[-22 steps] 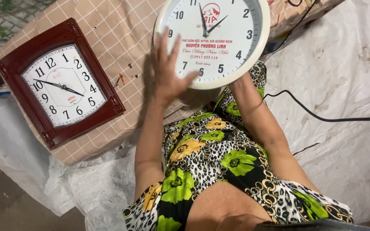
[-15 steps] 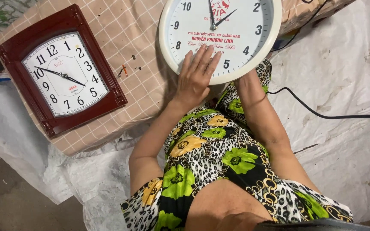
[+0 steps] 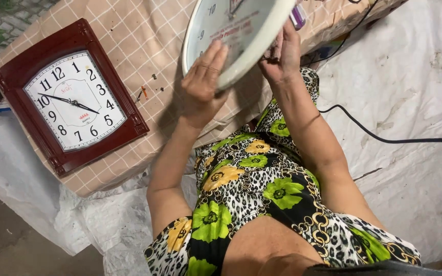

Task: Polishing the glass of a wall clock and inspecting the mechanism.

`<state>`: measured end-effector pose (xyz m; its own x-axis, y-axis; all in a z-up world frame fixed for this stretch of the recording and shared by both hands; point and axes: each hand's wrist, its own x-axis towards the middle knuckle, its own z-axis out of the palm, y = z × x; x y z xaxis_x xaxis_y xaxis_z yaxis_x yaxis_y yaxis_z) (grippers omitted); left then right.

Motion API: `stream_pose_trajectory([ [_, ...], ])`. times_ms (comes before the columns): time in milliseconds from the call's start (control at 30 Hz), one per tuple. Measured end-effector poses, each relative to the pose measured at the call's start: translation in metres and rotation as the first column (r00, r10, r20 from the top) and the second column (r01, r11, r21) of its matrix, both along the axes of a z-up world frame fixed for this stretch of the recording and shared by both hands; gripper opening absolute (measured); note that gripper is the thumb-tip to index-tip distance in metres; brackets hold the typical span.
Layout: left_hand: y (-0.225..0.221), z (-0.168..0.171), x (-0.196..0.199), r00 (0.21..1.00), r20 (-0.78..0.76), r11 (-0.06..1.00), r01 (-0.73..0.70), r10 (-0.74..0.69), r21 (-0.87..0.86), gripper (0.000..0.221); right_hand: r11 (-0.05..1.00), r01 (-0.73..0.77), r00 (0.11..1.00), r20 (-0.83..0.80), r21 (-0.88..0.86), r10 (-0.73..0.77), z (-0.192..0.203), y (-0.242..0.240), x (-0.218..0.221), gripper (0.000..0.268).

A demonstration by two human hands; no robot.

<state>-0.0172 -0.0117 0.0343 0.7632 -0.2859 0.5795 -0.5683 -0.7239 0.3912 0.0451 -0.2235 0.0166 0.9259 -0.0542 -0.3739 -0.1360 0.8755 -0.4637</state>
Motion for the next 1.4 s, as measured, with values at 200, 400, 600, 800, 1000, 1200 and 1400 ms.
stream_pose_trajectory([
  [200,0.018,0.055,0.014,0.995,-0.053,0.874,0.045,-0.08,-0.485,0.047,0.975,-0.22,0.927,0.318,0.033,0.198,0.027,0.021,0.014,0.046],
  [400,0.031,0.074,0.007,0.968,-0.25,0.718,-0.155,-0.027,-0.679,0.028,0.969,-0.248,0.892,0.395,0.017,0.221,0.023,0.024,0.017,0.047],
  [600,0.044,0.054,0.01,0.872,-0.483,0.276,-0.446,-0.079,-0.851,0.048,0.992,-0.066,0.966,0.244,-0.11,0.091,0.021,0.017,0.007,0.054],
  [800,0.053,0.035,0.016,0.793,-0.571,-0.047,-0.592,-0.212,-0.805,0.077,0.881,0.116,0.906,0.413,-0.458,0.095,0.009,0.012,0.009,0.035],
  [1000,0.06,0.006,0.027,0.728,-0.644,-0.159,-0.683,-0.236,-0.713,0.08,0.364,0.34,0.904,0.408,-0.867,0.127,-0.047,0.018,0.024,0.011],
  [1200,0.071,-0.031,0.034,0.722,-0.63,-0.203,-0.688,-0.285,-0.697,0.064,-0.139,0.455,0.866,0.4,-0.88,0.3,-0.035,0.046,0.004,0.028],
  [1400,0.075,-0.05,0.038,0.76,-0.57,-0.223,-0.642,-0.311,-0.734,0.048,-0.325,0.557,0.801,0.389,-0.765,0.456,-0.037,0.08,-0.028,0.015],
])
